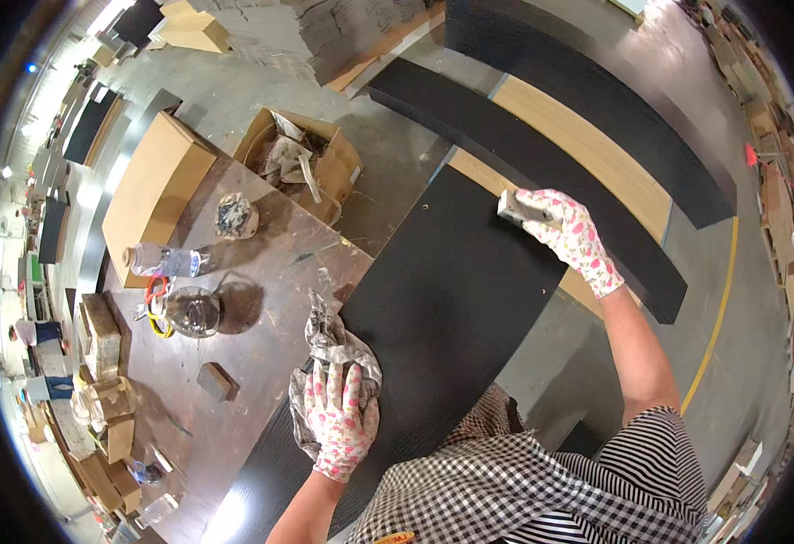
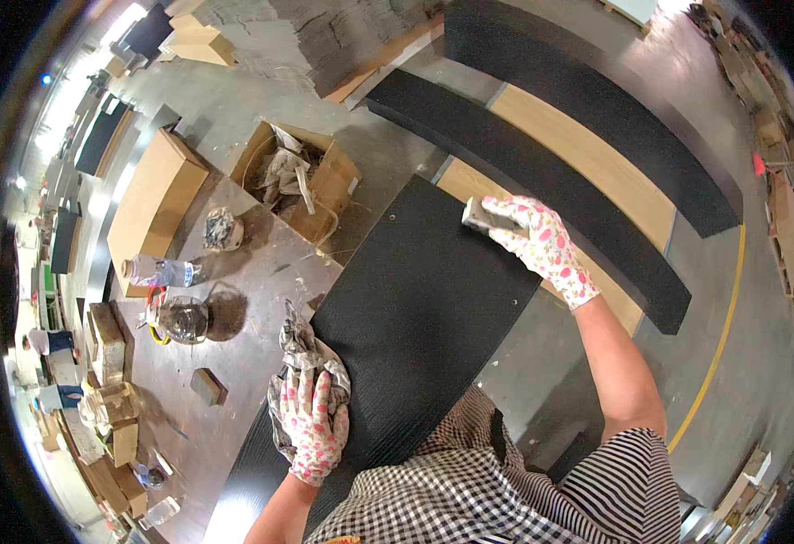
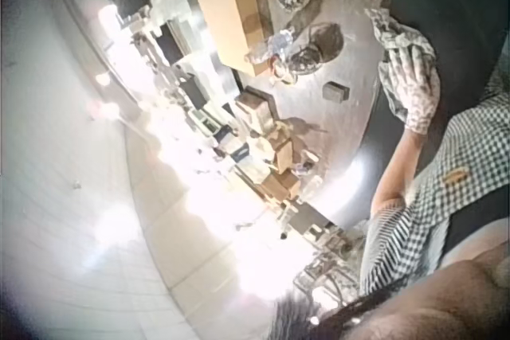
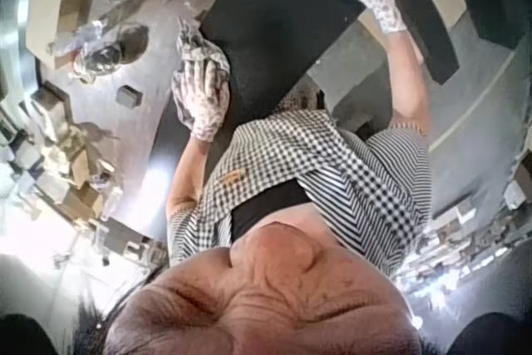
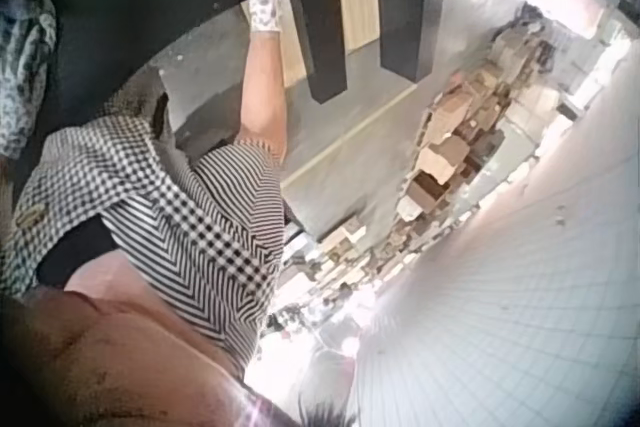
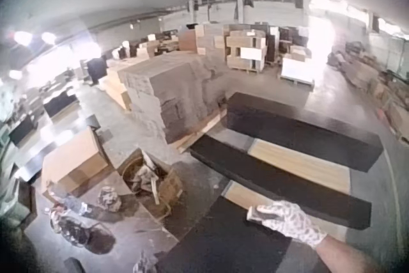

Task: The person is cleaning and polishing long black wooden furniture components using a cloth and liquid.

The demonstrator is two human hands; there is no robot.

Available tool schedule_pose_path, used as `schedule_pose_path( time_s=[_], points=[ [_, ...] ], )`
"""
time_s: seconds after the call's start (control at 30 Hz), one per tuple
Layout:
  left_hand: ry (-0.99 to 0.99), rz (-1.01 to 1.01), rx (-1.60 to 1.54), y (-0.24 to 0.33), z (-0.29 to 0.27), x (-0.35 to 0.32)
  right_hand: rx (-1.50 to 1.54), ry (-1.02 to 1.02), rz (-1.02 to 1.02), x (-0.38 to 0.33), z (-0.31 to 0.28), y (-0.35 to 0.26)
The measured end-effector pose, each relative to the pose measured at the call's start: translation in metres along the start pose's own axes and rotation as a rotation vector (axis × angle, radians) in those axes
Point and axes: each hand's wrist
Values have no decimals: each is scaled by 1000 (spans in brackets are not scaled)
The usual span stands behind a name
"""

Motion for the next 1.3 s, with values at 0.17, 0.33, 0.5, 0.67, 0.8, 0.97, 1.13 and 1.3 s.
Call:
schedule_pose_path(
  time_s=[0.17, 0.33, 0.5, 0.67, 0.8, 0.97, 1.13, 1.3],
  points=[
    [-10, 16, 32, 0, 4, 6, -20, -119, -108, 25, -10, -7],
    [30, -4, 20, 3, 6, 4, 60, -113, -232, 71, 22, -12],
    [21, -6, 3, 1, 4, 4, 101, -100, -382, 132, 49, -48],
    [6, 8, 33, 0, 6, 2, 142, -189, -377, 123, 38, -30],
    [39, 54, 29, -3, 6, 3, 100, -266, -270, 72, -3, -3],
    [83, 74, 63, -2, 9, 5, 68, -181, -163, -33, -50, 66],
    [51, 102, 98, -2, 8, 11, 16, -110, 93, -86, -63, 67],
    [50, 255, 85, 16, 12, 51, -9, 483, 51, -109, 17, 60]
  ],
)
Point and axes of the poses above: each hand's wrist, its own x-axis towards the middle knuckle, its own z-axis out of the palm, y = z × x, and after that the axes turned 9 degrees about z, right-handed
